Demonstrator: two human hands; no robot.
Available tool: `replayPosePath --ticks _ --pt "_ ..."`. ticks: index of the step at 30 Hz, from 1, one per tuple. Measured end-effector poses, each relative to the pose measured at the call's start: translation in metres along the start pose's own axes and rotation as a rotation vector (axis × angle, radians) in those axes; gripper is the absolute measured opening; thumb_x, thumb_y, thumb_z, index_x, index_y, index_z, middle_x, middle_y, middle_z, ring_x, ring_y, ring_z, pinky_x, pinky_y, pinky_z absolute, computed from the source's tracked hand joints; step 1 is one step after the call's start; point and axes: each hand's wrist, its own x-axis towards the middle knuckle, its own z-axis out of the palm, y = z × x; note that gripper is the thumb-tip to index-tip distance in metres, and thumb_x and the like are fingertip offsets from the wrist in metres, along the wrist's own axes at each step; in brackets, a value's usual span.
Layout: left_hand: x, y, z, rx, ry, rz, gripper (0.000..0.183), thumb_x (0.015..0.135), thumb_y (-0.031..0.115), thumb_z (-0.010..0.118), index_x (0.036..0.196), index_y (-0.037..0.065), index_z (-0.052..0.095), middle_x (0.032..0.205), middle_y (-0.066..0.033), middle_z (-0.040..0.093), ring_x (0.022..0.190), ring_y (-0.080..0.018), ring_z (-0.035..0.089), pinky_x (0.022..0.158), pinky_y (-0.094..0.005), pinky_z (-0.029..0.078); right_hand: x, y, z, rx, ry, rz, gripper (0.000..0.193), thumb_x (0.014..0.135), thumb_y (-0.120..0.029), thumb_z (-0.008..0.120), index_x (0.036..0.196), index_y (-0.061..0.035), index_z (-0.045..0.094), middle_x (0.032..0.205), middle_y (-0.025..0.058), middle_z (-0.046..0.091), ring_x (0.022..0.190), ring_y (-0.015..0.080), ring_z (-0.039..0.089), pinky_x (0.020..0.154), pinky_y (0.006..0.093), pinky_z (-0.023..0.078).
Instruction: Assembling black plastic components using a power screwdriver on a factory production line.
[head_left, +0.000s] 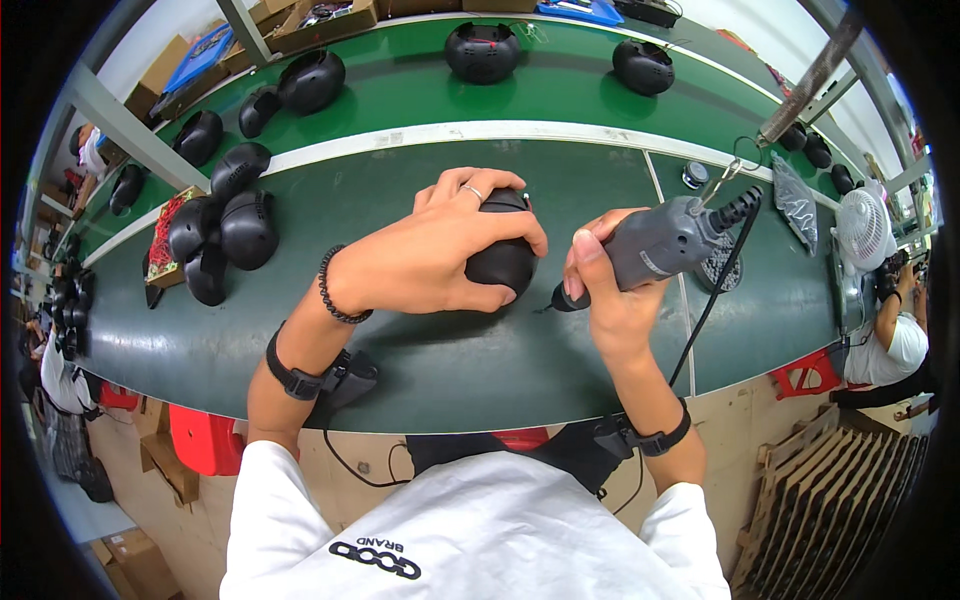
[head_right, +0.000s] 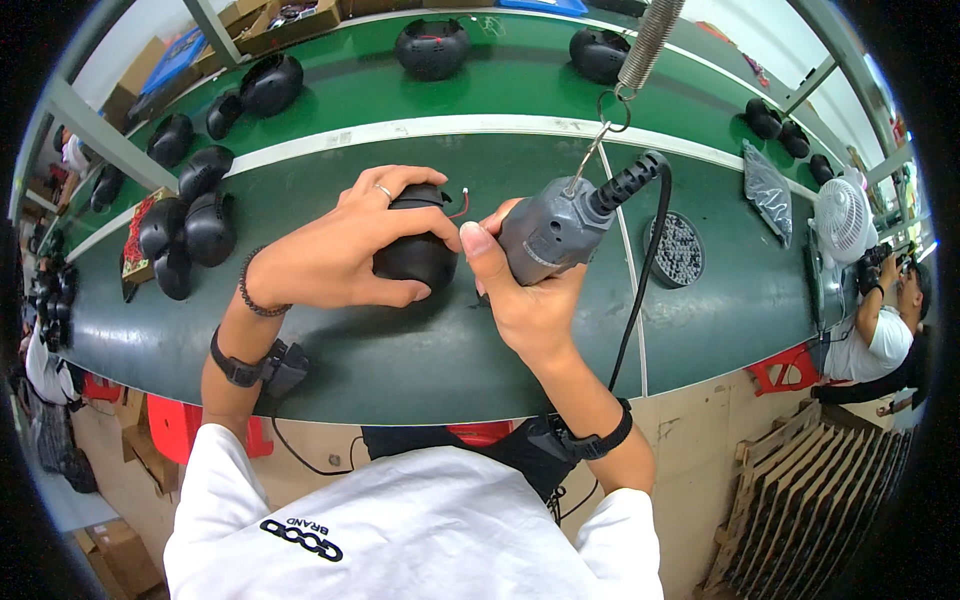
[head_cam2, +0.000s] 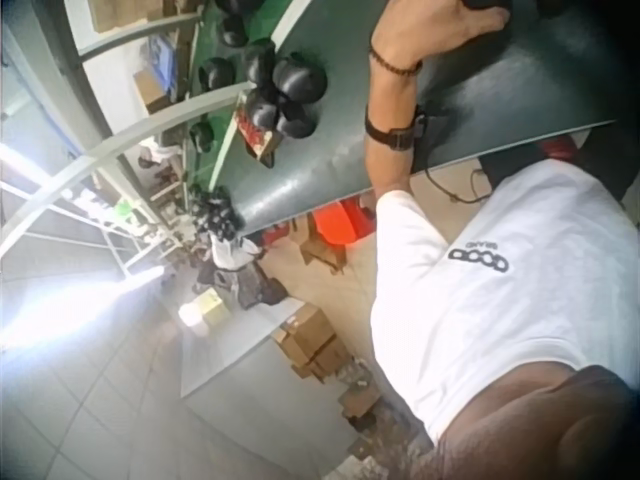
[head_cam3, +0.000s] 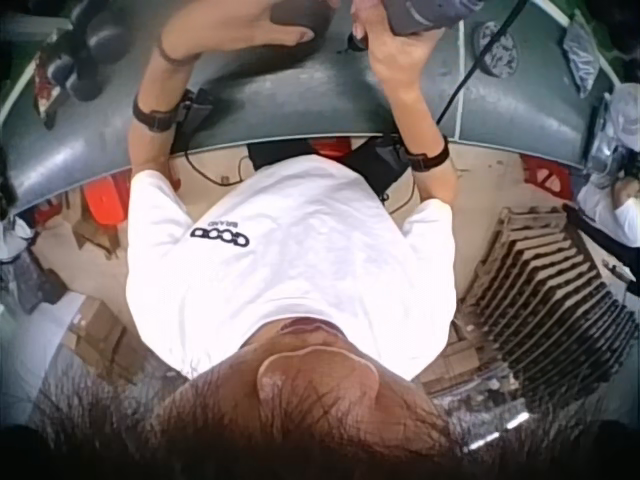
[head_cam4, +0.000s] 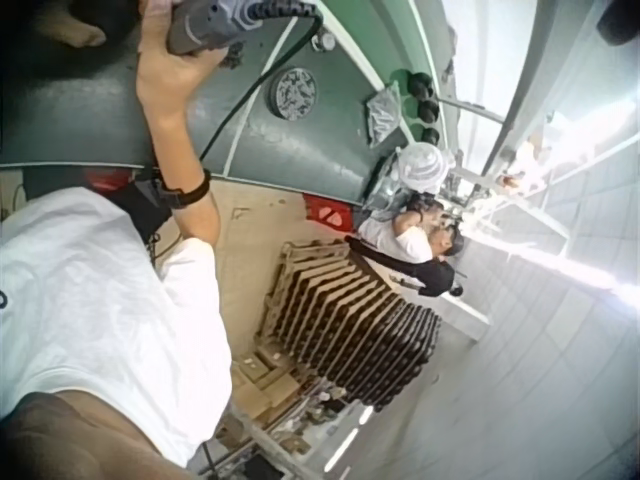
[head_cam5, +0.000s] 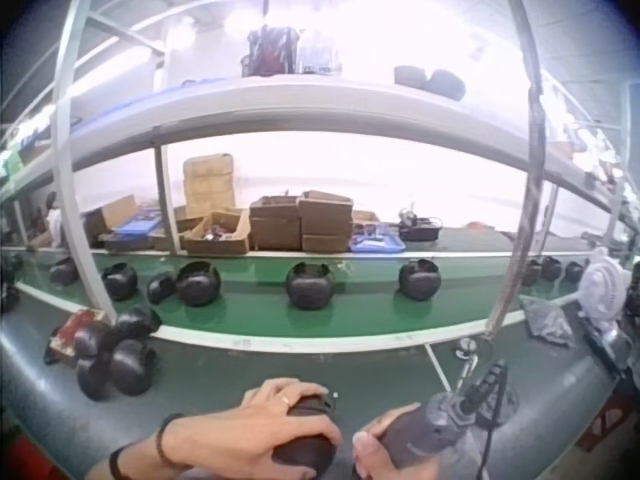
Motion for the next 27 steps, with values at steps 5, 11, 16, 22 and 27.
replayPosePath --ticks 5,11,16,22,27 --pt "0.001 -0.001 0.000 -0.027 -0.001 -0.012 0.053 0.075 0.024 0.085 0.125 0.029 0.066 0.156 -0.0246 0.036 0.141 -0.0503 0.033 0.112 -0.0599 0.033 -0.002 -0.010 0.006 0.107 0.068 -0.055 0.021 0.093 -0.001 0.073 0.102 -0.0043 0.055 0.080 0.0058 0.062 0.054 0.0094 0.055 0.048 0.0237 0.044" --pt "-0.006 -0.002 0.002 -0.032 -0.025 0.051 0.054 0.075 0.034 0.089 0.125 0.031 0.068 0.159 -0.0231 0.032 0.146 -0.0526 0.024 0.117 -0.0623 0.024 0.004 -0.061 0.006 0.213 -0.080 -0.214 0.015 0.104 -0.011 0.058 0.109 -0.0099 0.043 0.079 0.0065 0.056 0.050 0.0126 0.050 0.047 0.0292 0.047" --pt "-0.003 0.007 0.004 -0.058 -0.066 0.116 0.045 0.077 0.036 0.088 0.119 0.031 0.072 0.161 -0.0186 0.032 0.149 -0.0538 0.018 0.120 -0.0638 0.017 -0.002 -0.081 0.006 0.235 -0.036 -0.264 0.016 0.109 -0.026 0.050 0.110 -0.0118 0.042 0.081 0.0048 0.054 0.049 0.0130 0.047 0.046 0.0301 0.044" --pt "0.000 0.008 0.007 -0.073 -0.097 0.121 0.017 0.085 0.030 0.080 0.101 0.024 0.075 0.159 -0.0130 0.038 0.150 -0.0516 0.016 0.121 -0.0637 0.016 -0.003 -0.082 0.006 0.272 -0.026 -0.305 0.017 0.112 -0.029 0.043 0.111 -0.0121 0.041 0.084 0.0037 0.053 0.050 0.0110 0.046 0.049 0.0287 0.043" --pt "0.002 0.009 0.010 -0.092 -0.074 0.124 0.009 0.086 0.029 0.079 0.092 0.022 0.075 0.153 -0.0108 0.043 0.150 -0.0486 0.019 0.122 -0.0624 0.015 -0.002 -0.083 0.005 0.255 0.009 -0.295 0.017 0.113 -0.028 0.041 0.110 -0.0116 0.041 0.084 0.0030 0.052 0.050 0.0105 0.045 0.050 0.0280 0.041"
